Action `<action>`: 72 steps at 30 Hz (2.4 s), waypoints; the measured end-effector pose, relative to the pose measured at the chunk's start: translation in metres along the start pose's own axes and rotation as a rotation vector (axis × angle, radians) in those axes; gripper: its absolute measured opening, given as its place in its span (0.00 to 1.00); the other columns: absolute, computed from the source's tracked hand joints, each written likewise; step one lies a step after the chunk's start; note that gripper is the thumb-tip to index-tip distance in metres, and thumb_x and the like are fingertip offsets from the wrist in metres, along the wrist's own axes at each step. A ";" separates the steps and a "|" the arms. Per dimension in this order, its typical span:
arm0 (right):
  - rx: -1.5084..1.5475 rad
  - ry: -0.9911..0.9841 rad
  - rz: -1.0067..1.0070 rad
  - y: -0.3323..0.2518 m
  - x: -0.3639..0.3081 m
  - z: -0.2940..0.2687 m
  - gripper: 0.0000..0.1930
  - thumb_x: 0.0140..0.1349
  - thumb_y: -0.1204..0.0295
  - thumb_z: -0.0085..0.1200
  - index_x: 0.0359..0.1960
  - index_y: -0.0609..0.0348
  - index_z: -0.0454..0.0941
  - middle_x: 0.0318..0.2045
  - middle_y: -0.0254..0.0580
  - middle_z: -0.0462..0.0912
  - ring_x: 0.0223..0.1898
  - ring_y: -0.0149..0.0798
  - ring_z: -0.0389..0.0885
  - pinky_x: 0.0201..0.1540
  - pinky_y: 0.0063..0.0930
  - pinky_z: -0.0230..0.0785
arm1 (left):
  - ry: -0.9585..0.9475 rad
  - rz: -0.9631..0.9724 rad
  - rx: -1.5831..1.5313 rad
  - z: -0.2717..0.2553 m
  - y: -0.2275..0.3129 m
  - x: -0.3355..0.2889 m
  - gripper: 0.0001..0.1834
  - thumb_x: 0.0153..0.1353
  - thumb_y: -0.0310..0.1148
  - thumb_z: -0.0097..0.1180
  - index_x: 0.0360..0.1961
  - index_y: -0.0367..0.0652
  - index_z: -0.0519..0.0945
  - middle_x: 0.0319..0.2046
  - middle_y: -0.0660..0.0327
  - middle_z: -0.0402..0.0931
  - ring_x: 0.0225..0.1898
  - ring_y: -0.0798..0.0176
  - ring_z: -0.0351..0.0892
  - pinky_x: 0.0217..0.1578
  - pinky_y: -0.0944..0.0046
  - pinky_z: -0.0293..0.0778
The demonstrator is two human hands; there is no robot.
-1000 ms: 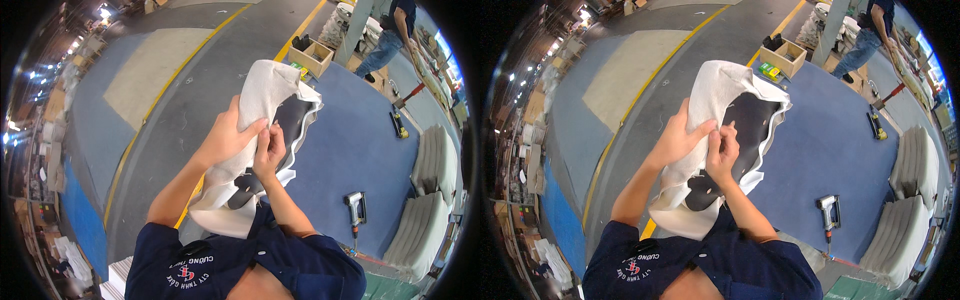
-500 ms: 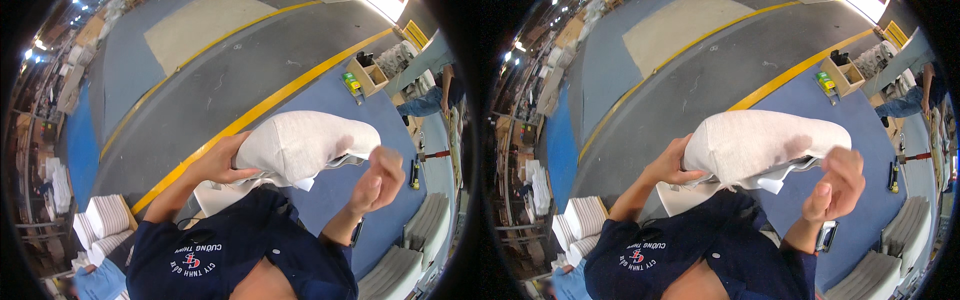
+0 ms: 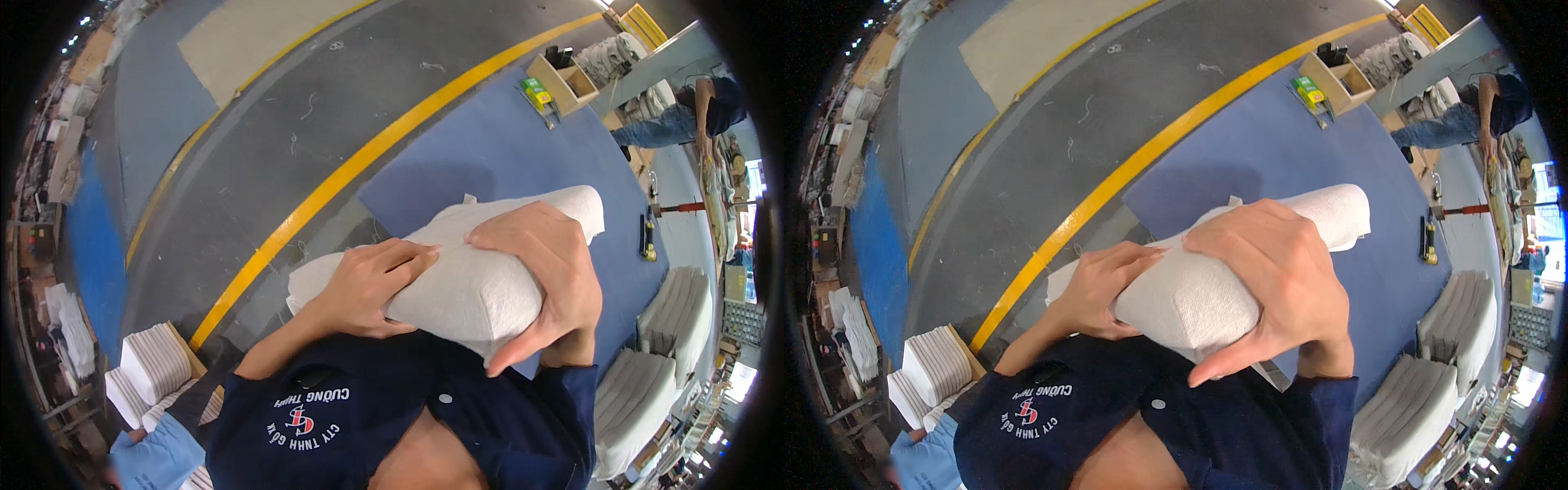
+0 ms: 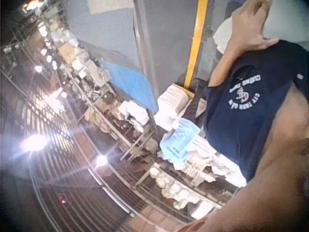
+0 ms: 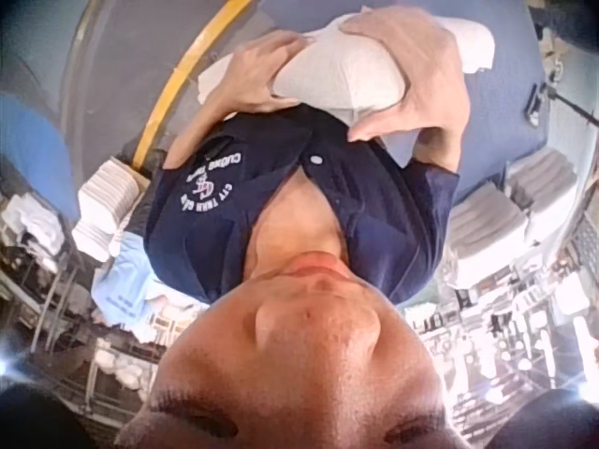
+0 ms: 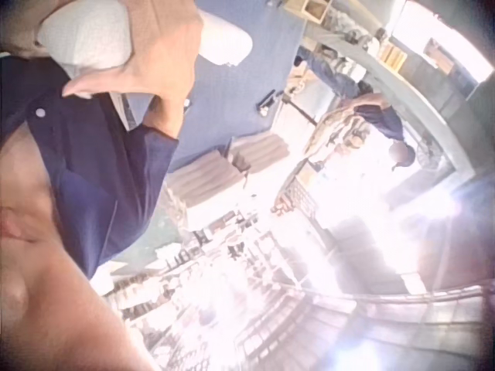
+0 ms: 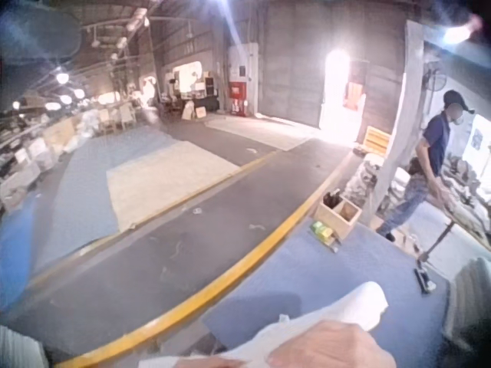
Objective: The person places white fabric covers over black foam inserts on a blue workbench, folds the edges, and secures them using a pneumatic staple gun. The person repeats this process for multiple pillow units, stacking the finished items on the floor.
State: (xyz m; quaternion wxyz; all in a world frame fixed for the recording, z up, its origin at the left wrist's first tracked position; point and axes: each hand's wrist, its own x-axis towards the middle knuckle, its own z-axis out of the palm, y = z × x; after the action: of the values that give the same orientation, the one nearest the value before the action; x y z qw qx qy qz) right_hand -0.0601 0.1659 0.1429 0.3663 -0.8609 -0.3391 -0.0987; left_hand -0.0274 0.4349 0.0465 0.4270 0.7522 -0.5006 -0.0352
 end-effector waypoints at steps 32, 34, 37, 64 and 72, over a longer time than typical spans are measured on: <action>-0.033 -0.142 0.005 0.011 0.059 0.015 0.22 0.42 0.63 0.75 0.36 0.63 0.81 0.31 0.49 0.85 0.33 0.54 0.85 0.39 0.43 0.78 | 0.047 -0.259 0.040 -0.018 -0.012 0.021 0.52 0.36 0.43 0.78 0.66 0.40 0.69 0.49 0.50 0.76 0.48 0.46 0.82 0.44 0.52 0.79; -0.024 -0.151 -0.007 0.013 0.061 0.016 0.22 0.42 0.63 0.75 0.36 0.63 0.82 0.32 0.48 0.85 0.33 0.53 0.85 0.38 0.43 0.78 | 0.035 -0.202 0.016 -0.024 -0.013 0.029 0.58 0.40 0.41 0.77 0.73 0.40 0.61 0.55 0.46 0.76 0.53 0.43 0.81 0.50 0.51 0.78; -0.006 -0.109 0.011 0.014 0.061 0.018 0.24 0.41 0.63 0.75 0.37 0.62 0.81 0.33 0.47 0.85 0.33 0.53 0.85 0.39 0.42 0.78 | 0.003 -0.148 -0.183 -0.026 -0.018 0.038 0.60 0.45 0.37 0.76 0.78 0.39 0.55 0.64 0.42 0.73 0.60 0.40 0.78 0.58 0.49 0.76; -0.296 0.220 0.111 0.053 0.011 -0.020 0.32 0.33 0.64 0.73 0.47 0.60 0.81 0.39 0.45 0.85 0.40 0.50 0.84 0.44 0.39 0.71 | 0.230 -0.005 0.077 -0.027 -0.018 0.066 0.36 0.37 0.37 0.78 0.53 0.38 0.83 0.40 0.52 0.87 0.38 0.48 0.89 0.39 0.56 0.83; -0.519 0.703 0.158 0.045 -0.055 -0.033 0.29 0.39 0.65 0.76 0.46 0.63 0.81 0.38 0.48 0.85 0.37 0.47 0.84 0.40 0.36 0.74 | -0.049 0.383 0.265 -0.056 0.002 0.166 0.33 0.39 0.43 0.75 0.48 0.40 0.84 0.36 0.56 0.87 0.33 0.53 0.87 0.32 0.59 0.79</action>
State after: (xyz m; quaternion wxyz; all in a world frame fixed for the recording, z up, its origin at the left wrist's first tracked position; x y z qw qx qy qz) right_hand -0.0691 0.0923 0.1181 0.2373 -0.8617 -0.0908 -0.4391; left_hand 0.0805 0.3387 0.1462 0.3111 0.6919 -0.6446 0.0945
